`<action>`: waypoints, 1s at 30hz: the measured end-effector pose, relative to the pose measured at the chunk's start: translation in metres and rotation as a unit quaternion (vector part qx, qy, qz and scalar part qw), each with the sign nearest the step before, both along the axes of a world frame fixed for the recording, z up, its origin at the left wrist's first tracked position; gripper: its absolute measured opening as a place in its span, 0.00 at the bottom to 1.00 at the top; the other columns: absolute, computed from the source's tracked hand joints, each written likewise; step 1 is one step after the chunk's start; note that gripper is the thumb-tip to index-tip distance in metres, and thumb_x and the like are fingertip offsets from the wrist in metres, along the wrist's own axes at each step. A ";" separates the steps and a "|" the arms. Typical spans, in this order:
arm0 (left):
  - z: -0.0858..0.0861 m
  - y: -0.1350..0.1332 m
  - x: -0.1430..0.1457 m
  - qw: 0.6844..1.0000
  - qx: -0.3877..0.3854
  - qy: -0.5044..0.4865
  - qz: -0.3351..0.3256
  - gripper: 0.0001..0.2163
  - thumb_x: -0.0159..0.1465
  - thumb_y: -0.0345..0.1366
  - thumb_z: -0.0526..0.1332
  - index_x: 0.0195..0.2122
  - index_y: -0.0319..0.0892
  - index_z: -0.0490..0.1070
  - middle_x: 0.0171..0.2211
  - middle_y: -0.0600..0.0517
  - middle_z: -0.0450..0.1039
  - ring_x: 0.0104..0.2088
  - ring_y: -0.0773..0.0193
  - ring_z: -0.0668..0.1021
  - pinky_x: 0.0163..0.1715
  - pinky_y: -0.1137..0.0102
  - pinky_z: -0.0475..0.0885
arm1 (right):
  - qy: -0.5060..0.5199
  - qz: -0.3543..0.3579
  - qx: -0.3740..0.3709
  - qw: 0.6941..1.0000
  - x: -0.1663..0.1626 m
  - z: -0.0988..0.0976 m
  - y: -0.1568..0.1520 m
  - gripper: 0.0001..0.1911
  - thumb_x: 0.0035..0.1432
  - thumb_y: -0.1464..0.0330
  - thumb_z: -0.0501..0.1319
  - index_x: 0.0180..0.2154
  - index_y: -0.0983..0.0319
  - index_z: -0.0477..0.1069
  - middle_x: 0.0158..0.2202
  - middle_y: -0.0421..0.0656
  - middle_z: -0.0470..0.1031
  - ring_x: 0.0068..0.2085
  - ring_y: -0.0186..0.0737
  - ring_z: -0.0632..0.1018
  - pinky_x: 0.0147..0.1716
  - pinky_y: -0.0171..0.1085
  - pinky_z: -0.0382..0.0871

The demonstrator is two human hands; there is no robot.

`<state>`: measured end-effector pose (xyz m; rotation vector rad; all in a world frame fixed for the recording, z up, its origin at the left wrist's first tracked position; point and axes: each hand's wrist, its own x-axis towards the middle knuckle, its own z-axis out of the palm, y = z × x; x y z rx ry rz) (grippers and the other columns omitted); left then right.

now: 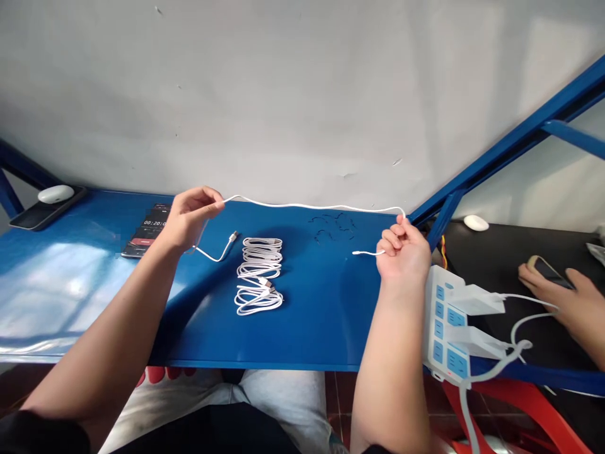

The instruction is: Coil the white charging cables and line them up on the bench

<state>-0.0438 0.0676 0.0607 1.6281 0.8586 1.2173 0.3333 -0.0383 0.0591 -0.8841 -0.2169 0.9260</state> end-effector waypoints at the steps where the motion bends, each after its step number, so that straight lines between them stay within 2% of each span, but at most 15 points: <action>1: 0.002 0.001 -0.004 1.000 0.008 0.009 0.021 0.10 0.58 0.40 0.71 0.30 0.40 0.75 0.28 0.51 0.74 0.30 0.67 0.73 0.33 0.71 0.70 | 0.000 -0.007 0.003 1.000 0.003 0.000 -0.001 0.07 0.63 0.76 0.56 0.33 0.64 0.70 0.21 0.31 0.58 0.16 0.21 0.56 0.11 0.23 0.47; 5: 0.012 0.001 -0.015 0.988 0.024 0.137 0.069 0.13 0.57 0.46 0.71 0.33 0.40 0.78 0.31 0.49 0.77 0.31 0.64 0.75 0.32 0.69 0.70 | -0.011 -0.025 0.016 0.999 0.006 0.005 -0.004 0.10 0.66 0.74 0.55 0.33 0.64 0.71 0.21 0.31 0.57 0.16 0.21 0.55 0.10 0.23 0.46; 8: 0.014 -0.001 -0.022 0.965 0.022 0.259 0.047 0.14 0.57 0.47 0.71 0.35 0.41 0.79 0.31 0.49 0.77 0.32 0.63 0.76 0.32 0.68 0.71 | -0.028 -0.029 0.038 0.998 0.002 0.019 -0.010 0.11 0.67 0.72 0.55 0.32 0.63 0.72 0.21 0.32 0.57 0.16 0.22 0.55 0.09 0.23 0.47; 10: 0.012 -0.005 -0.028 0.951 0.011 0.309 0.011 0.14 0.58 0.47 0.70 0.38 0.42 0.80 0.34 0.48 0.79 0.36 0.60 0.78 0.35 0.67 0.73 | -0.050 -0.028 0.058 0.997 -0.001 0.029 -0.015 0.11 0.67 0.71 0.55 0.33 0.63 0.73 0.21 0.33 0.57 0.17 0.24 0.54 0.09 0.24 0.48; 12: 0.011 -0.011 -0.034 0.948 -0.023 0.315 -0.045 0.16 0.59 0.47 0.69 0.43 0.43 0.79 0.40 0.47 0.80 0.41 0.58 0.80 0.39 0.66 0.75 | -0.085 -0.025 0.073 0.993 -0.003 0.038 -0.021 0.10 0.66 0.70 0.57 0.33 0.62 0.75 0.22 0.34 0.58 0.18 0.26 0.56 0.12 0.27 0.52; 14: 0.009 -0.019 -0.042 0.951 -0.071 0.281 -0.109 0.18 0.60 0.46 0.68 0.48 0.45 0.77 0.46 0.46 0.80 0.45 0.57 0.81 0.43 0.64 0.77 | -0.125 -0.027 0.079 0.989 -0.006 0.042 -0.029 0.08 0.63 0.71 0.58 0.33 0.61 0.75 0.23 0.36 0.59 0.21 0.28 0.59 0.16 0.30 0.59; 17: 0.005 -0.034 -0.054 0.959 -0.108 0.208 -0.159 0.18 0.65 0.43 0.64 0.55 0.47 0.73 0.54 0.46 0.78 0.49 0.58 0.81 0.49 0.62 0.76 | -0.173 -0.042 0.081 0.981 -0.008 0.035 -0.042 0.05 0.55 0.72 0.60 0.29 0.60 0.74 0.26 0.39 0.61 0.24 0.32 0.63 0.23 0.35 0.64; 19: -0.003 -0.042 -0.060 0.968 -0.097 0.205 -0.111 0.17 0.66 0.42 0.61 0.55 0.46 0.73 0.53 0.45 0.78 0.49 0.58 0.81 0.50 0.62 0.76 | -0.206 -0.052 0.086 0.973 -0.010 0.021 -0.053 0.04 0.51 0.70 0.60 0.27 0.59 0.74 0.25 0.39 0.61 0.26 0.35 0.64 0.26 0.38 0.64; 21: -0.014 -0.046 -0.064 0.964 -0.066 0.259 0.013 0.15 0.66 0.43 0.61 0.50 0.43 0.75 0.48 0.44 0.79 0.45 0.57 0.81 0.47 0.62 0.76 | -0.263 -0.057 0.097 0.958 -0.013 0.002 -0.065 0.05 0.49 0.68 0.60 0.25 0.59 0.74 0.23 0.40 0.61 0.27 0.37 0.65 0.29 0.39 0.64; 22: -0.020 -0.048 -0.064 0.949 -0.048 0.300 0.083 0.15 0.66 0.45 0.60 0.47 0.42 0.75 0.45 0.44 0.79 0.42 0.57 0.81 0.45 0.61 0.76 | -0.297 -0.040 0.098 0.949 -0.016 -0.008 -0.071 0.06 0.49 0.68 0.60 0.23 0.59 0.74 0.23 0.41 0.63 0.28 0.38 0.66 0.30 0.40 0.65; 23: -0.026 -0.048 -0.064 0.928 -0.034 0.345 0.136 0.15 0.66 0.47 0.60 0.44 0.41 0.75 0.42 0.44 0.79 0.40 0.56 0.80 0.43 0.61 0.75 | -0.332 -0.019 0.089 0.939 -0.018 -0.018 -0.079 0.07 0.50 0.67 0.61 0.22 0.59 0.74 0.23 0.41 0.64 0.30 0.39 0.68 0.32 0.40 0.65; 24: -0.032 -0.049 -0.063 0.906 -0.028 0.389 0.162 0.17 0.65 0.50 0.60 0.41 0.41 0.75 0.40 0.43 0.78 0.38 0.55 0.80 0.42 0.61 0.74 | -0.371 0.004 0.069 0.926 -0.021 -0.027 -0.086 0.09 0.52 0.66 0.61 0.22 0.59 0.74 0.22 0.41 0.66 0.30 0.40 0.69 0.32 0.40 0.65; 26: -0.041 -0.049 -0.059 0.870 -0.027 0.464 0.164 0.20 0.64 0.56 0.59 0.37 0.41 0.74 0.38 0.42 0.77 0.39 0.53 0.79 0.42 0.61 0.73 | -0.458 0.071 -0.027 0.885 -0.028 -0.041 -0.102 0.11 0.55 0.64 0.63 0.23 0.59 0.75 0.25 0.42 0.71 0.31 0.41 0.72 0.31 0.40 0.65; 28: -0.045 -0.049 -0.052 0.842 -0.036 0.516 0.153 0.22 0.62 0.58 0.60 0.38 0.42 0.74 0.40 0.42 0.76 0.41 0.52 0.79 0.42 0.61 0.72 | -0.547 0.192 -0.123 0.805 -0.034 -0.050 -0.116 0.14 0.58 0.60 0.64 0.25 0.59 0.78 0.31 0.45 0.77 0.36 0.45 0.76 0.37 0.42 0.70; 30: -0.046 -0.048 -0.045 0.826 -0.050 0.541 0.152 0.21 0.61 0.58 0.62 0.38 0.43 0.73 0.42 0.43 0.76 0.41 0.51 0.79 0.42 0.62 0.72 | -0.602 0.262 -0.179 0.733 -0.037 -0.055 -0.126 0.15 0.59 0.56 0.65 0.27 0.58 0.80 0.40 0.47 0.79 0.42 0.48 0.79 0.42 0.43 0.72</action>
